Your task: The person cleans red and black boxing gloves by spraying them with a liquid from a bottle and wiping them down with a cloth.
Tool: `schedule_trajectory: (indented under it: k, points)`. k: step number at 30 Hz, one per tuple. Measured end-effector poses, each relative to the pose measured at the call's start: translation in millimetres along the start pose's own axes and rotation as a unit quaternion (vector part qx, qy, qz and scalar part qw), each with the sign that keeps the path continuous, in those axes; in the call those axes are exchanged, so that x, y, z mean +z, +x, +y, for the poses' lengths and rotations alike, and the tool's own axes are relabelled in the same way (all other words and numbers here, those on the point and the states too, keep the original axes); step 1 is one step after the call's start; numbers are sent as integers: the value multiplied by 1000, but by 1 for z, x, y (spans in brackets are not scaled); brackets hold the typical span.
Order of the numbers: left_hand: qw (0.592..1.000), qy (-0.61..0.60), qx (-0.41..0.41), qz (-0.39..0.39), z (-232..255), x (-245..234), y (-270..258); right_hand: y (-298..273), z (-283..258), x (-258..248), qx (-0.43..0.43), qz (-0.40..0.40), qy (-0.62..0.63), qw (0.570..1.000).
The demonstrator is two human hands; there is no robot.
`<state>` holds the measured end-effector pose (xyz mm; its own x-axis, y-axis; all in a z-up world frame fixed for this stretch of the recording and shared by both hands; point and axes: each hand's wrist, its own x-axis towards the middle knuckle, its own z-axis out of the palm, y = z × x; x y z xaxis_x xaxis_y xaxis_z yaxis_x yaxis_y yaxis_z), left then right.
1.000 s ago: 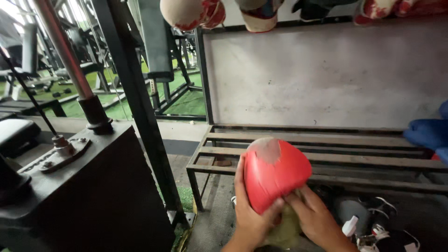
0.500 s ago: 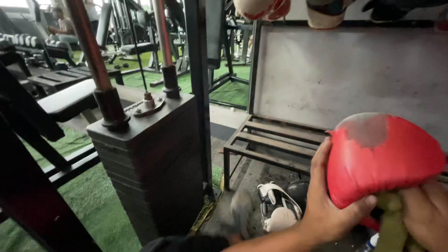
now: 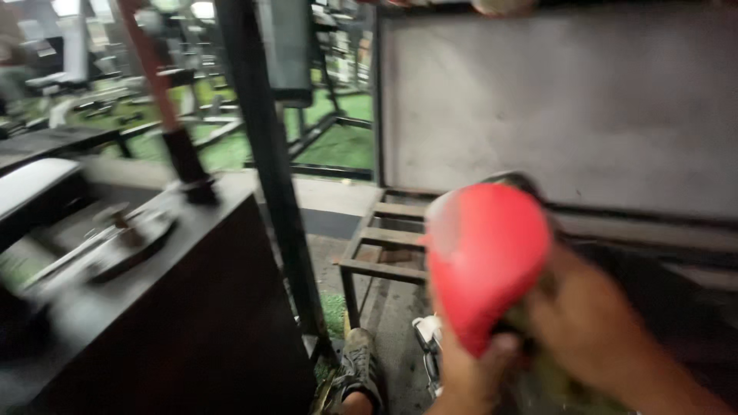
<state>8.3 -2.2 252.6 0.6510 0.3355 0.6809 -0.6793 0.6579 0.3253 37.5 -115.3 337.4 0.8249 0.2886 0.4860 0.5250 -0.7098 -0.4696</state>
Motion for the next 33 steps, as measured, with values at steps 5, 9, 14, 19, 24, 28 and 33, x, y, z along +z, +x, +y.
schedule_trajectory:
  k: [5, 9, 14, 19, 24, 28, 33]
  points:
    - [964, 16, -174, 202, -6, -53, -36, -24, -16, 57, -49, -70, 79, 993]
    - [984, -58, -38, 161, 5, -52, -24, -61, -4, 79, -225, -54, -78, 970]
    - [991, 99, -27, 84, 49, -16, -9, -72, -18, 58, -240, -26, -129, 962]
    - [967, 169, -46, 187, 13, -17, -51, -79, -3, 20, -83, -87, -20, 993]
    - [970, 186, -76, 134, 45, 6, -75, -103, 33, 6, 0, -52, -40, 998]
    - [945, 124, 2, 303, 38, 22, -73, -115, 28, 22, -158, -16, -82, 984]
    - [967, 145, 48, 206, 85, -11, -48, -106, -78, 1, -226, -138, -45, 963]
